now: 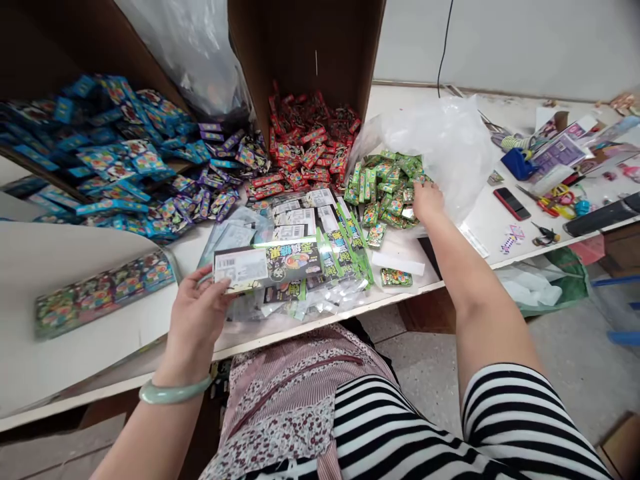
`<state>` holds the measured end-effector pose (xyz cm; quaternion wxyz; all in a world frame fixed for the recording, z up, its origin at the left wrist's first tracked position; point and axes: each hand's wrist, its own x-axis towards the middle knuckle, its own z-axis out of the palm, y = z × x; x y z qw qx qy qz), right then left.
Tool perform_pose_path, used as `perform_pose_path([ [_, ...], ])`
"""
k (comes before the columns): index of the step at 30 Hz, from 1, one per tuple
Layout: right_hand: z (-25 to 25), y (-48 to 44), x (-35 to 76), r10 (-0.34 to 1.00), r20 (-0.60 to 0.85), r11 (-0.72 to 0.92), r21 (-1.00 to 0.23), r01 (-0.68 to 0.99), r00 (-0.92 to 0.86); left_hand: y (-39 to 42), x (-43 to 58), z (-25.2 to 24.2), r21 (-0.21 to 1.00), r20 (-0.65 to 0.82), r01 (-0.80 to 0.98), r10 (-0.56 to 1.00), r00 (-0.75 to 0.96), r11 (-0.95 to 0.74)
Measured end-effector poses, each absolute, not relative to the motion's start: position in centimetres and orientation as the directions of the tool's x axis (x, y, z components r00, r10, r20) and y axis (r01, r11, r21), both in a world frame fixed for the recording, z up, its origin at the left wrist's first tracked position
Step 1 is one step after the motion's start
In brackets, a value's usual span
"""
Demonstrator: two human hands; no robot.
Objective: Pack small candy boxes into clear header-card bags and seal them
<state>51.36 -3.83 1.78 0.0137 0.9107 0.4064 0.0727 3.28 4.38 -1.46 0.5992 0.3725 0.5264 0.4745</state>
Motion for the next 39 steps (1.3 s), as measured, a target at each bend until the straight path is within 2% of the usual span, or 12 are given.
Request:
perform_pose_path([
  [3,1.6,-4.6,51.6,0.769,0.15,-0.631,0.024,0.775,0.621,3.8,1.7,-2.7,0.967,-0.257,0.02,0.965,0.056,0.256],
  [6,2.2,-5.4,51.0,0.741,0.228,-0.569,-0.285,0.771,0.631,3.8,0.0,-3.1,0.954,-0.226,0.239,0.96,0.166,0.183],
  [8,2.5,-5.8,49.5,0.715,0.185,-0.45,-0.618,0.645,0.675,3.9,-0.8,-3.0,0.929,-0.227,0.344,0.945,0.235,0.138],
  [10,2.6,-6.2,47.4,0.742,0.08,-0.325,-0.826,0.461,0.665,4.0,-1.4,-2.9,0.901,-0.231,0.421,0.934,0.273,0.1],
  [14,2.2,-7.0,42.1,0.876,-0.106,-0.172,-0.98,0.1,0.47,4.0,-1.8,-3.0,0.847,-0.22,0.531,0.932,0.288,0.035],
  [17,2.2,-7.1,39.0,0.926,-0.164,-0.152,-0.986,-0.06,0.341,4.1,-2.3,-3.3,0.818,-0.207,0.574,0.927,0.313,-0.011],
  [21,2.6,-7.1,36.2,0.957,-0.092,-0.109,-0.993,0.047,0.275,4.0,-3.1,-3.1,0.751,-0.189,0.655,0.926,0.328,-0.079],
  [24,3.0,-7.7,34.3,0.966,0.138,0.071,-0.954,0.291,0.218,2.9,-2.7,-1.9,0.73,-0.051,0.664,0.955,0.294,-0.165],
  [27,3.0,-8.5,32.0,0.894,0.443,0.33,-0.747,0.578,0.062,0.8,0.0,-0.2,0.888,0.084,0.388,0.916,0.393,-0.248],
  [31,1.5,-9.3,29.5,0.787,0.608,0.485,-0.502,0.716,-0.106,-1.9,5.1,0.5,0.985,0.007,-0.119,0.664,0.748,0.124],
  [35,0.1,-10.1,28.8,0.795,0.598,0.456,-0.475,0.753,-0.104,-2.8,7.8,-0.5,0.91,-0.106,-0.197,0.663,0.741,0.366],
  [39,0.7,-10.7,29.0,0.868,0.476,0.392,-0.481,0.785,-0.142,-3.2,8.0,-1.4,0.902,-0.159,-0.212,0.747,0.646,0.375],
])
